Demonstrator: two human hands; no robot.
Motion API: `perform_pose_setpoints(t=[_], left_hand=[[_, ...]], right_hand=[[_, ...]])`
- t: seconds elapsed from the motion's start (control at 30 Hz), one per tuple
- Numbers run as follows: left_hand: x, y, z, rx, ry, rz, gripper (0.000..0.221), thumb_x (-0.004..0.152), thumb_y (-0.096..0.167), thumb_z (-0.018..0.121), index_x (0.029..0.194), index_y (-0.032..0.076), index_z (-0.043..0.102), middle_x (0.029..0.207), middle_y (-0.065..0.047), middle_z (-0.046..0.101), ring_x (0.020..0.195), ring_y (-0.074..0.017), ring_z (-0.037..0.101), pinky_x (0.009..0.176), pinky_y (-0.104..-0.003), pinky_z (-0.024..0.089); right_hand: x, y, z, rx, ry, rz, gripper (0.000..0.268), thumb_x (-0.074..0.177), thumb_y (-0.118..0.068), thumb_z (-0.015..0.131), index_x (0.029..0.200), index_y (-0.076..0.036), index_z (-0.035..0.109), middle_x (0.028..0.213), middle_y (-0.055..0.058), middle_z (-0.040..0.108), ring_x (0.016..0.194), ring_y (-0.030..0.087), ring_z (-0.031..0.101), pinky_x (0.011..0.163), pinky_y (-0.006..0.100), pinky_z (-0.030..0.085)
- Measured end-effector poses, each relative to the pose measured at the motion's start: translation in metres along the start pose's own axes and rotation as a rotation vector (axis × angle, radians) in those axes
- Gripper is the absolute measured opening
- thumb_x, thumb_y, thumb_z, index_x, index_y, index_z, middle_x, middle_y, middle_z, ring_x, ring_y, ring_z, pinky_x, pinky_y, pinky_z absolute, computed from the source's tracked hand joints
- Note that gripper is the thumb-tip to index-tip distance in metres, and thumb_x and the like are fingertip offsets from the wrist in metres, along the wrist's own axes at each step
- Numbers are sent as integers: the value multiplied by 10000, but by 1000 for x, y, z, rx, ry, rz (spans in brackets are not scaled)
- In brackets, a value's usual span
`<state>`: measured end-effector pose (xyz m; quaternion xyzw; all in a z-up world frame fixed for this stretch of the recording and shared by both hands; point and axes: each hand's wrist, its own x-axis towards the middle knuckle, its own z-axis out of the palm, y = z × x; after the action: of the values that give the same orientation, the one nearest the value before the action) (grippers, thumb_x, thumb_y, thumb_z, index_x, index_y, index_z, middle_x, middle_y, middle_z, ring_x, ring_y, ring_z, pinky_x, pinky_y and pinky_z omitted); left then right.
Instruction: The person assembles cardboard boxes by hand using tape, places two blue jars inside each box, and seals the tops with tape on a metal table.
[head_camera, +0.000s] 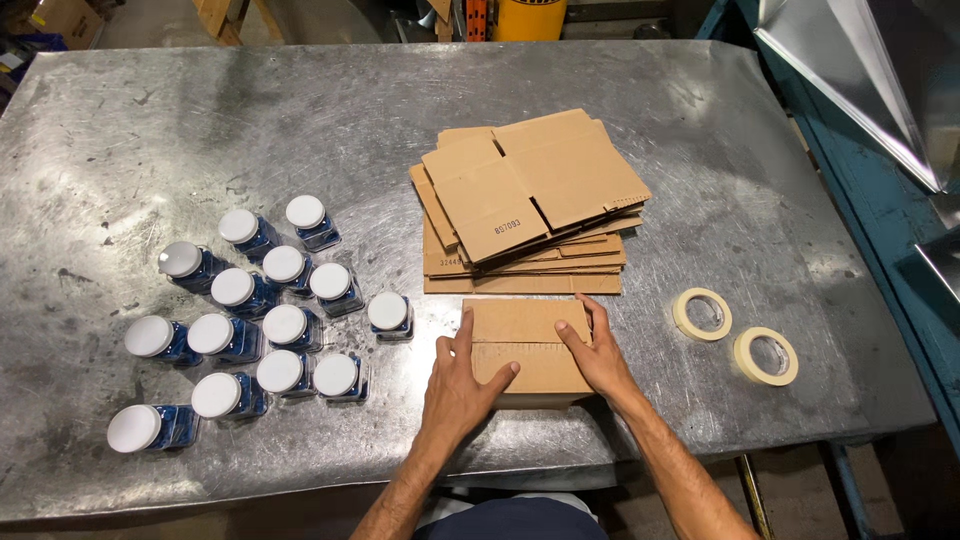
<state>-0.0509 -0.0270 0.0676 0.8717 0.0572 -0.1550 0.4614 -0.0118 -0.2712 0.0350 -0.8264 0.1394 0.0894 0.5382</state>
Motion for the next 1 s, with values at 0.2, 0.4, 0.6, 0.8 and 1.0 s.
perform_pose_setpoints(t=[0.2,0.4,0.6,0.8,1.0], left_hand=[[9,-54,52,136,319,210,951,953,580,716,1736,271,273,1626,-116,429,1387,-350,578,798,-558,664],[13,-67,70,65,475,352,884,964,421,703,1729,160,346,1799,-92,390,1417,-375,535,1042,-506,561],[17,-76,76,96,553,398,867,975,437,693,1729,167,360,1820,-94,366,1286,-341,598,958,-440,547],[21,-80,81,109,603,485,845,999,374,686,1723,88,358,1806,-189,377,1606,-300,488,1069,-409,413],[22,-75,83,88,591,489,841,1003,367,674,1729,100,346,1818,-184,353,1576,-286,522,1053,-410,392]], right_hand=[[13,15,5,64,-24,39,743,921,-519,700,1607,-313,500,1726,33,509,1670,247,383,1256,449,380],[13,22,5,133,-48,31,705,937,-482,708,1590,-309,507,1687,50,549,1650,224,407,1234,417,403],[13,25,-6,182,-182,-9,746,979,-452,668,1662,-293,411,1734,70,485,1639,202,395,1253,404,384],[17,58,-9,295,-287,-118,823,1018,-426,620,1739,-247,266,1828,76,314,1697,256,264,1316,474,309],[10,60,-1,342,-192,-145,697,1086,-481,426,1724,-218,333,1833,32,319,1697,207,271,1369,411,208]])
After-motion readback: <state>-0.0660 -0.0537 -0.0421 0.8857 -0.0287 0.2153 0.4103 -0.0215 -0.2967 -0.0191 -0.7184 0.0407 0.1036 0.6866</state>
